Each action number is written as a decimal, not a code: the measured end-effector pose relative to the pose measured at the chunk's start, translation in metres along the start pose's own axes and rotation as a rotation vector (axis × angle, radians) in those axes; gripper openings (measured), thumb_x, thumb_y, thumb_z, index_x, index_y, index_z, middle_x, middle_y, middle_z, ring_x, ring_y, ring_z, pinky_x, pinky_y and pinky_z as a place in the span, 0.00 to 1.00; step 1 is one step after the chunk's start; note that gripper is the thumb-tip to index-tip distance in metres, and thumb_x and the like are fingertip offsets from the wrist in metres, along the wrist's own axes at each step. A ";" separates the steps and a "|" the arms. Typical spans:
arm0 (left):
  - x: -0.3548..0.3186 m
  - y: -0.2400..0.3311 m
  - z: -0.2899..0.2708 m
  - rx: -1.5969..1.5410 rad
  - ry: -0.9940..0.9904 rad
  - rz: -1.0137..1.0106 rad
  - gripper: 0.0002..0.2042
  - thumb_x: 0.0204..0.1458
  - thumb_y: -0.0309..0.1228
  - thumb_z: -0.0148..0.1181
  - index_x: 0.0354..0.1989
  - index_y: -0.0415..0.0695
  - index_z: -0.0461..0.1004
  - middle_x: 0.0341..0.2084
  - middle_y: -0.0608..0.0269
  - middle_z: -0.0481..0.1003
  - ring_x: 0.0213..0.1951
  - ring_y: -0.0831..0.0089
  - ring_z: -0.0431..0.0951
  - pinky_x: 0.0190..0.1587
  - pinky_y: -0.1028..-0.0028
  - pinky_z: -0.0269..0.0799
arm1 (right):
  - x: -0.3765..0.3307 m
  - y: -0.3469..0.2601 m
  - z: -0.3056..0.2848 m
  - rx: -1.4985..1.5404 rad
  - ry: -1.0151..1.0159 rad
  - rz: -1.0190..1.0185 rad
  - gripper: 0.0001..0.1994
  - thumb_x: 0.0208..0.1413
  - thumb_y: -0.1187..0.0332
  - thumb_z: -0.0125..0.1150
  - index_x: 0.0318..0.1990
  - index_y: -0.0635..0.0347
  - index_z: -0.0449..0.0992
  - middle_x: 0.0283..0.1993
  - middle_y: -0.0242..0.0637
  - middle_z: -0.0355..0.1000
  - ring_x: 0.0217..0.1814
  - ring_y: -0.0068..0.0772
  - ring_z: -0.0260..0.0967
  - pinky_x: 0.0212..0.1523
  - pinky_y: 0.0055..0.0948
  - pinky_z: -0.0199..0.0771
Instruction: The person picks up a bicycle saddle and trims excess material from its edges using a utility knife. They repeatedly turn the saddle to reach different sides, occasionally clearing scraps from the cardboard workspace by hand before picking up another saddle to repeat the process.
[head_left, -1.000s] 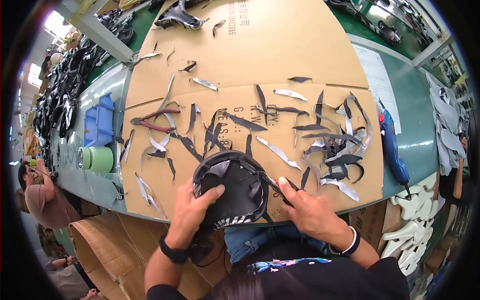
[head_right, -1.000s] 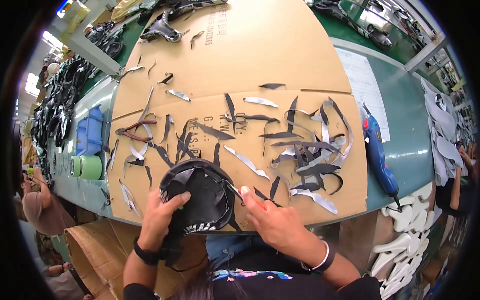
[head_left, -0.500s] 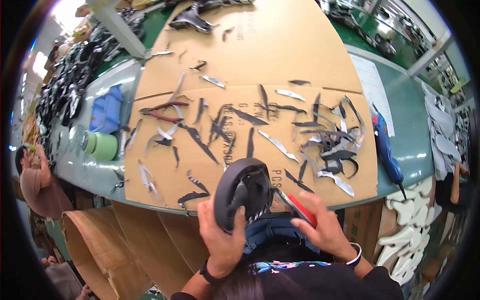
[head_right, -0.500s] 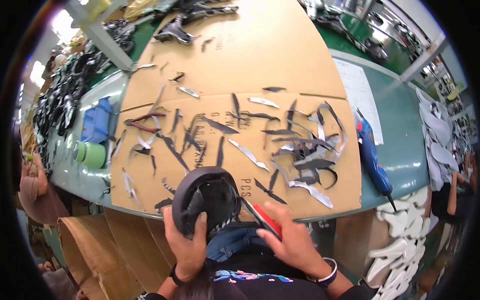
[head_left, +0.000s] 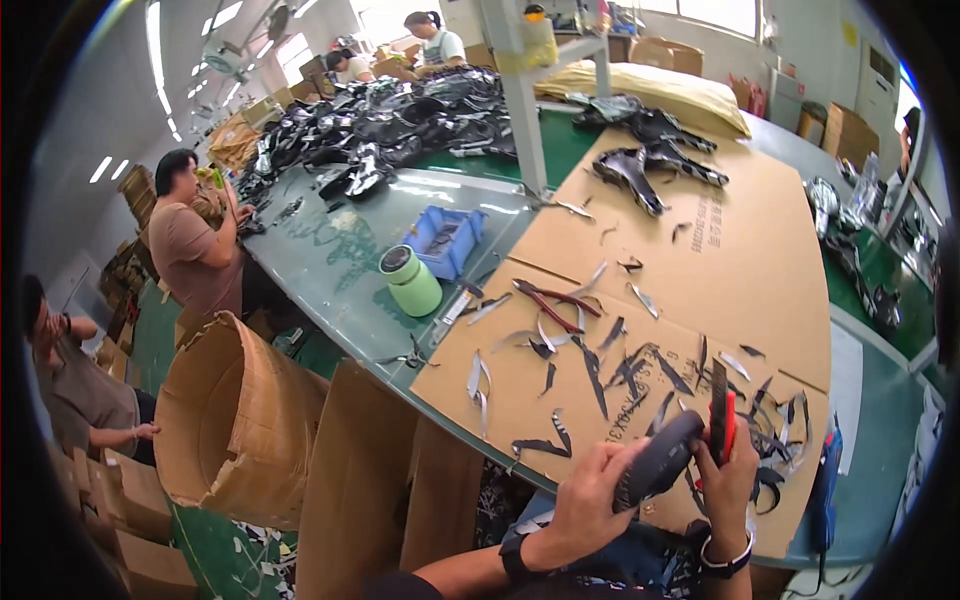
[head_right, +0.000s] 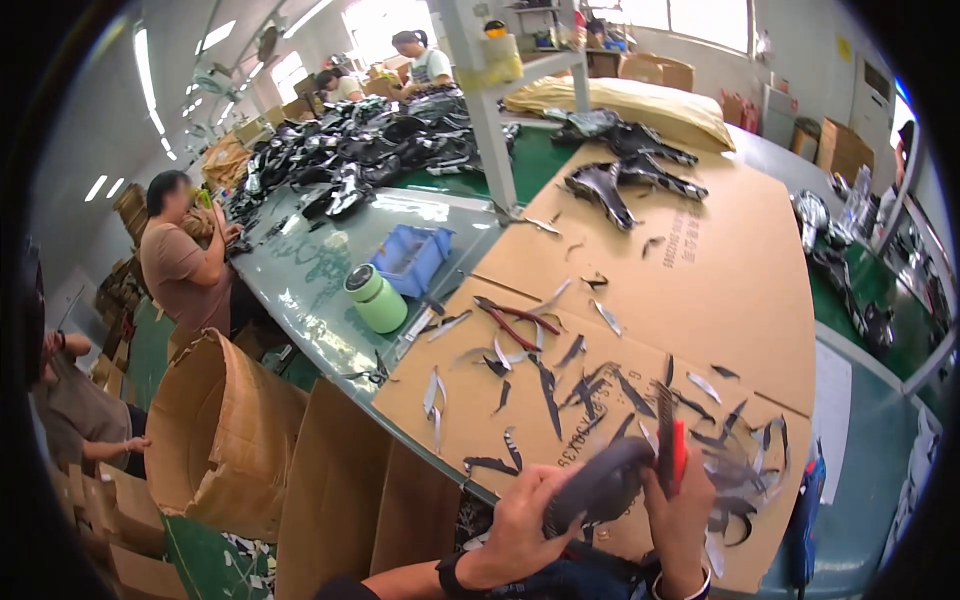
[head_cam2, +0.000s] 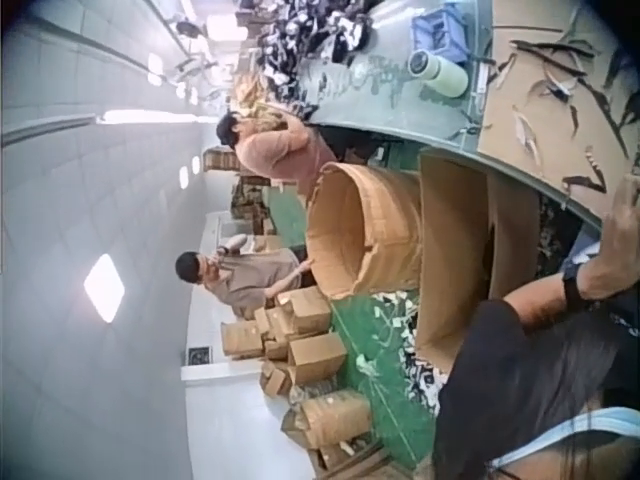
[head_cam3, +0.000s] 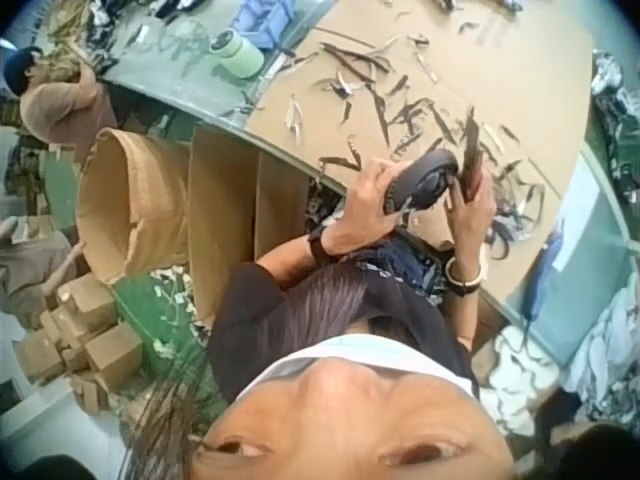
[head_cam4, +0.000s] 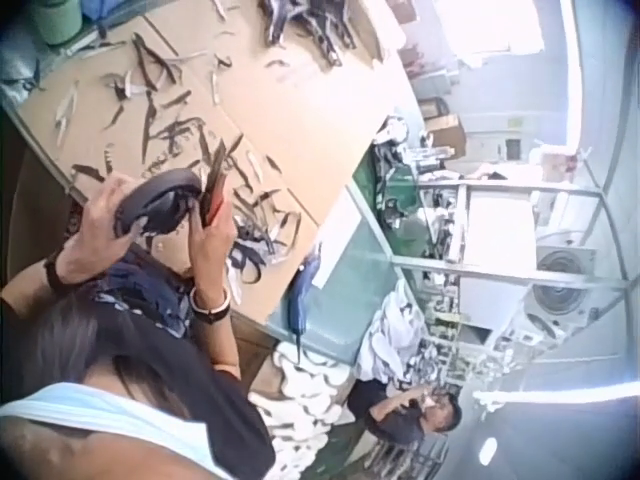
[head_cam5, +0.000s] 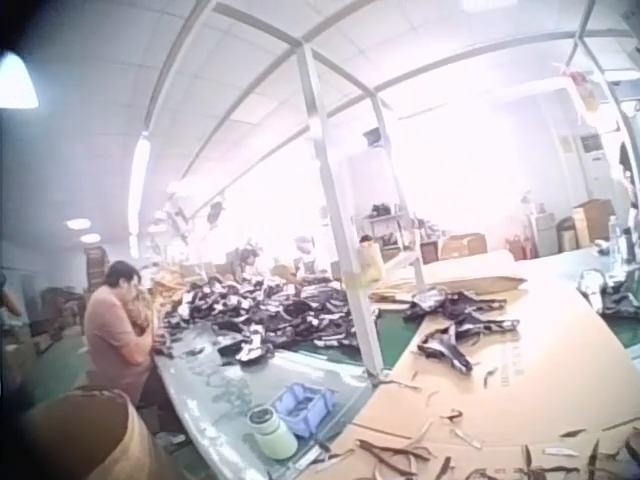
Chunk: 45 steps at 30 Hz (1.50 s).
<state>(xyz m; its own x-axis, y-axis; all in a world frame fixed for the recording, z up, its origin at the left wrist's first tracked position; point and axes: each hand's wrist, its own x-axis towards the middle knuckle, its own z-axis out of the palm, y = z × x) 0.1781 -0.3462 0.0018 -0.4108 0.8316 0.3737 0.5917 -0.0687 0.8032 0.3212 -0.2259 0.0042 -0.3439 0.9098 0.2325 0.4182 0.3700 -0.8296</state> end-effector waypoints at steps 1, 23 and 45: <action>0.002 -0.001 0.000 -0.021 -0.034 0.029 0.34 0.35 0.20 0.64 0.59 0.48 0.68 0.40 0.56 0.69 0.41 0.57 0.74 0.38 0.64 0.73 | 0.001 0.000 0.001 0.005 0.032 -0.021 0.18 0.48 0.80 0.63 0.47 0.64 0.70 0.33 0.33 0.72 0.34 0.25 0.70 0.37 0.24 0.70; 0.030 -0.013 0.027 -0.303 -1.150 -0.778 0.25 0.61 0.50 0.49 0.33 0.35 0.76 0.26 0.54 0.79 0.26 0.67 0.79 0.28 0.71 0.73 | 0.063 0.019 -0.021 0.548 -0.399 0.478 0.20 0.48 0.74 0.65 0.49 0.64 0.67 0.33 0.28 0.68 0.32 0.18 0.68 0.33 0.19 0.70; 0.090 -0.035 0.101 -0.056 -0.317 0.010 0.08 0.51 0.30 0.56 0.23 0.41 0.69 0.24 0.59 0.67 0.32 0.59 0.68 0.35 0.64 0.57 | 0.008 -0.010 -0.063 -0.709 -0.416 0.009 0.29 0.56 0.69 0.57 0.66 0.54 0.59 0.25 0.38 0.67 0.19 0.39 0.66 0.20 0.36 0.66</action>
<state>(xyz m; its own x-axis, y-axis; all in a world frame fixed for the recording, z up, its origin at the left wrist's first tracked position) 0.1907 -0.2128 -0.0395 -0.1629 0.9605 0.2256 0.5523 -0.1008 0.8275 0.3669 -0.2105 0.0467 -0.5632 0.8208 -0.0951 0.8064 0.5209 -0.2799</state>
